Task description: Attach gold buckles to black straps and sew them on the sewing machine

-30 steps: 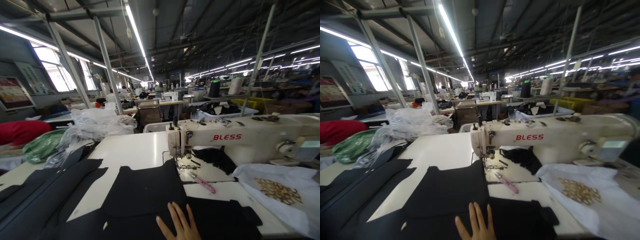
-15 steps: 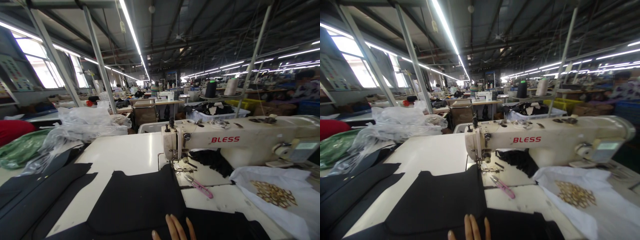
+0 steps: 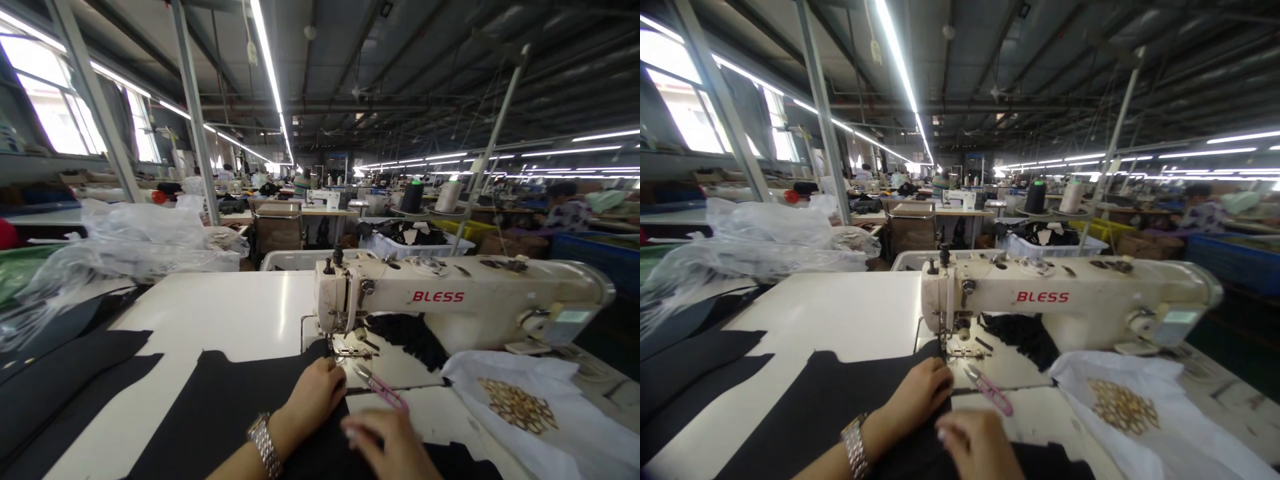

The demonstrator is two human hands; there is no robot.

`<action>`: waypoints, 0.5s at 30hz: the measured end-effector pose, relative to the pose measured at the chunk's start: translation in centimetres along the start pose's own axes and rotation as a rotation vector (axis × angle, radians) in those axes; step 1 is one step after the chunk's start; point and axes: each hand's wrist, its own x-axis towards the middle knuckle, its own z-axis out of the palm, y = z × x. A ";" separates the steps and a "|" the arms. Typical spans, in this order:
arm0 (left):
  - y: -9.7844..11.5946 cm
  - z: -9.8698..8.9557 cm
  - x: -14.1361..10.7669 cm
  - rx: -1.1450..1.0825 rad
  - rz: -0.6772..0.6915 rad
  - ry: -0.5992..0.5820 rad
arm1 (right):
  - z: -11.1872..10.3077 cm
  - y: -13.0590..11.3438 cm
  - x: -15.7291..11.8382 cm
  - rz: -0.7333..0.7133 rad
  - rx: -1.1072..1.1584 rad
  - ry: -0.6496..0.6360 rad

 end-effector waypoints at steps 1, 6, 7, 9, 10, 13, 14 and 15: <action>-0.1 0.3 -0.4 0.005 0.025 0.000 | -1.7 0.9 1.6 0.177 -0.089 0.016; 0.3 1.0 -1.9 -0.102 0.071 -0.030 | -4.6 6.3 8.5 0.396 -0.250 -0.004; 0.4 1.0 -1.9 -0.135 0.077 -0.031 | -4.1 7.0 9.2 0.421 -0.261 -0.037; 0.5 1.0 -1.8 -0.201 0.078 -0.020 | -3.2 7.8 10.0 0.461 -0.268 -0.085; 0.5 0.9 -1.7 -0.232 0.068 -0.015 | -2.8 8.0 10.2 0.477 -0.263 -0.099; 0.4 0.8 -1.4 -0.326 -0.001 0.000 | -2.6 7.8 10.0 0.521 -0.220 -0.099; 0.3 0.8 -1.4 -0.358 -0.025 0.013 | -2.9 7.6 9.8 0.534 -0.198 -0.082; 0.1 0.8 -1.3 -0.392 -0.037 0.029 | -3.2 7.3 9.5 0.545 -0.173 -0.059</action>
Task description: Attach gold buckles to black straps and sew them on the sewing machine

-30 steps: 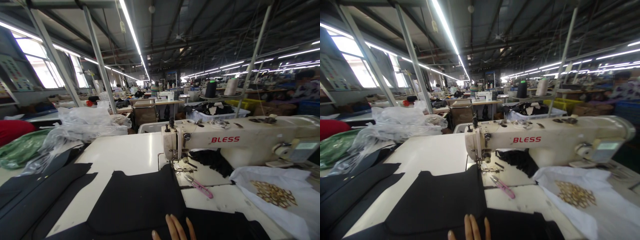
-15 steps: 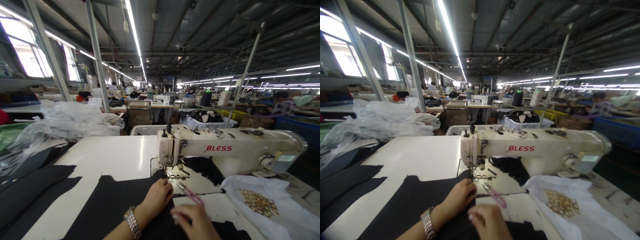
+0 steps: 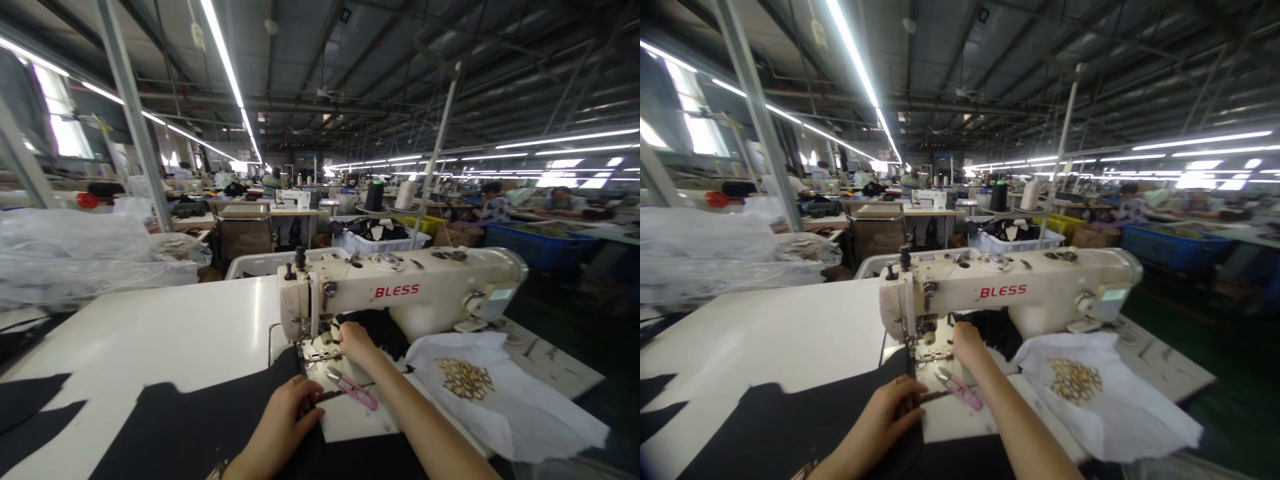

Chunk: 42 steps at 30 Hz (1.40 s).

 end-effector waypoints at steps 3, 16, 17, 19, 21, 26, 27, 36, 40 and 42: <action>-0.8 -0.1 0.2 -0.132 0.031 0.042 | -0.9 -0.6 -2.0 -0.003 0.137 0.053; -1.2 0.4 0.5 -0.718 -0.156 -0.058 | -2.9 -1.8 -9.6 -0.143 0.349 0.062; -1.3 0.5 0.6 -0.723 -0.164 -0.061 | -4.4 -0.3 -9.9 -0.103 0.173 0.107; -1.4 0.7 0.6 -0.725 -0.175 -0.061 | -7.3 3.6 -10.0 0.010 0.014 0.163; -1.4 0.9 0.7 -0.714 -0.180 -0.060 | -9.5 7.7 -9.5 0.115 -0.105 0.201; -1.5 1.1 0.7 -0.666 -0.186 -0.078 | -9.0 14.4 -7.7 0.279 -0.249 0.218; -1.4 1.0 0.7 -0.661 -0.191 -0.079 | -8.4 15.0 -7.4 0.292 -0.251 0.214; -0.8 0.7 0.7 -0.694 -0.225 -0.040 | -9.1 13.9 -7.9 0.275 -0.010 0.253; -0.9 0.8 0.8 -0.774 -0.213 0.002 | -7.4 8.1 -9.3 0.046 0.555 0.278; -0.8 0.6 0.9 -0.804 -0.211 0.041 | -4.6 4.5 -9.4 -0.028 0.792 0.296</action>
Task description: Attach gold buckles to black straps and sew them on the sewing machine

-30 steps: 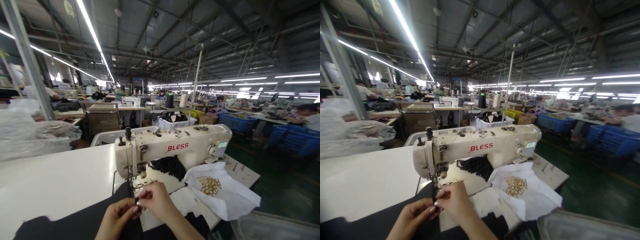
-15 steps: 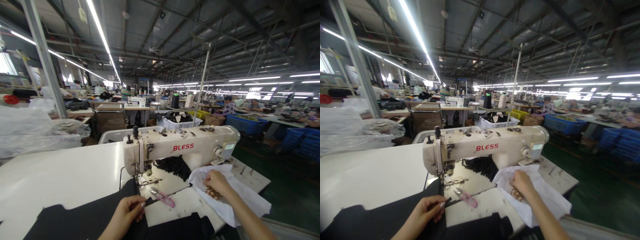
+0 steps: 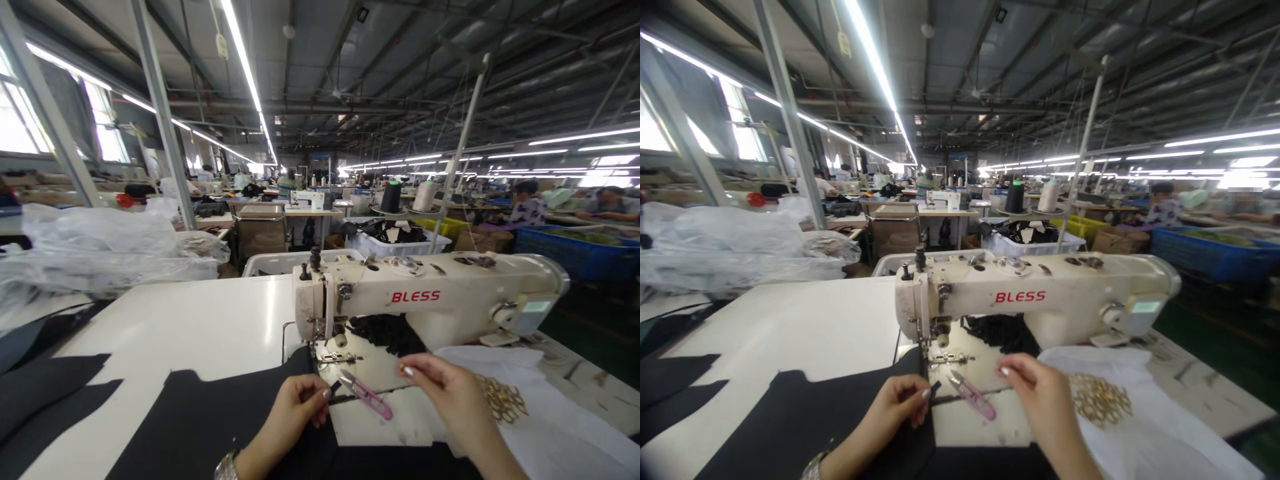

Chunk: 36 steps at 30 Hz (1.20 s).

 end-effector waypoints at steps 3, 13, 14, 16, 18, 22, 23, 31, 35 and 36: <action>0.4 -0.1 -0.2 -0.027 0.033 0.072 | 6.4 -0.1 -0.8 0.059 0.254 -0.100; 0.8 -0.1 -0.4 0.053 0.101 0.257 | 11.9 1.5 -1.5 -0.019 0.355 -0.049; 0.7 -0.2 -0.3 0.062 0.100 0.262 | 11.9 1.5 -1.6 -0.015 0.367 -0.050; 0.7 -0.3 -0.3 0.060 0.095 0.243 | 11.9 1.4 -1.7 -0.010 0.359 -0.047; 0.8 -0.3 -0.3 0.031 0.082 0.211 | 12.0 1.2 -1.8 -0.008 0.341 -0.023; 1.1 -0.1 -0.4 -0.063 0.021 0.150 | 12.1 1.0 -1.6 0.065 0.468 0.002; 1.2 0.0 -0.4 -0.088 0.004 0.140 | 12.1 1.0 -1.6 0.094 0.520 -0.010; 1.2 0.2 -0.6 -0.310 -0.094 0.123 | 12.2 0.3 -1.6 0.220 0.823 -0.063; 1.0 0.2 -0.6 -0.295 -0.057 0.130 | 12.3 0.3 -1.8 0.211 0.808 -0.057; 0.9 0.3 -0.5 -0.281 -0.038 0.136 | 12.3 0.4 -1.8 0.211 0.802 -0.049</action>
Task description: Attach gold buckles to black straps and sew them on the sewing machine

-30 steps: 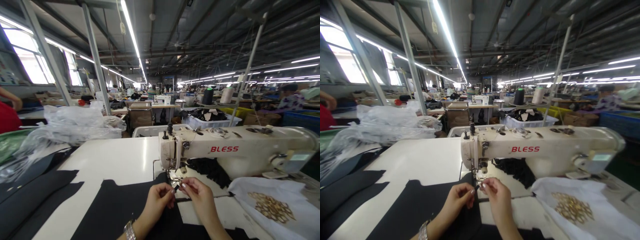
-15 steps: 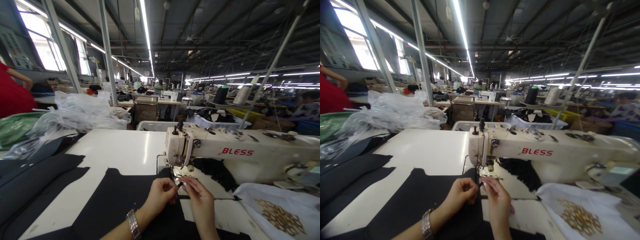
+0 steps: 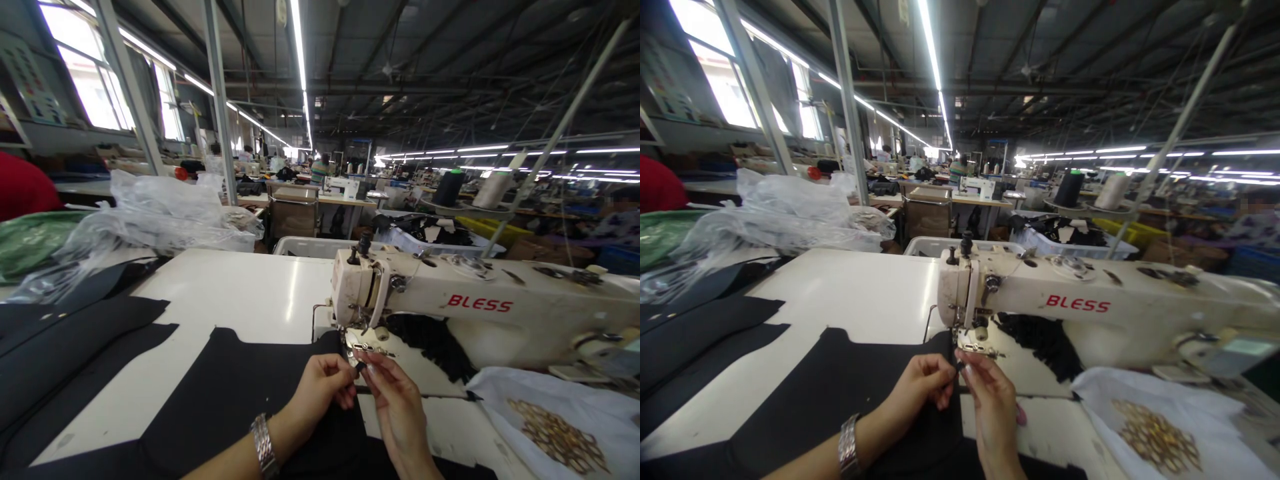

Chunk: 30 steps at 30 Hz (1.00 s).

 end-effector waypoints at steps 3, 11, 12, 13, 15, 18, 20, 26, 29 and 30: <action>-0.1 0.2 -0.1 0.082 0.073 0.027 | -0.2 0.3 0.0 -0.008 -0.011 0.026; 1.2 -0.2 -0.9 0.687 0.426 0.089 | -1.0 0.8 0.2 -0.058 -0.177 -0.052; 1.3 -0.3 -0.9 0.738 0.467 0.089 | -1.1 0.8 0.1 -0.067 -0.234 -0.071; 1.4 -0.4 -0.9 0.771 0.491 0.088 | -1.1 0.8 0.1 -0.081 -0.298 -0.088; 1.5 -0.5 -0.9 0.797 0.504 0.091 | -1.1 0.7 -0.1 -0.116 -0.419 -0.112; 1.4 -0.6 -0.8 0.788 0.487 0.090 | -0.9 0.3 -0.3 -0.162 -0.545 -0.114; 1.2 -0.6 -0.7 0.754 0.462 0.078 | -0.7 0.2 -0.3 -0.215 -0.579 -0.104; 0.8 -0.4 -0.7 0.540 0.211 0.104 | -1.3 0.4 0.2 -0.136 -0.516 -0.006; 1.1 -0.3 -0.9 0.573 0.256 0.100 | -1.5 0.4 0.3 -0.087 -0.479 -0.038; 1.2 -0.3 -1.0 0.587 0.285 0.075 | -1.4 0.4 0.3 -0.080 -0.456 -0.043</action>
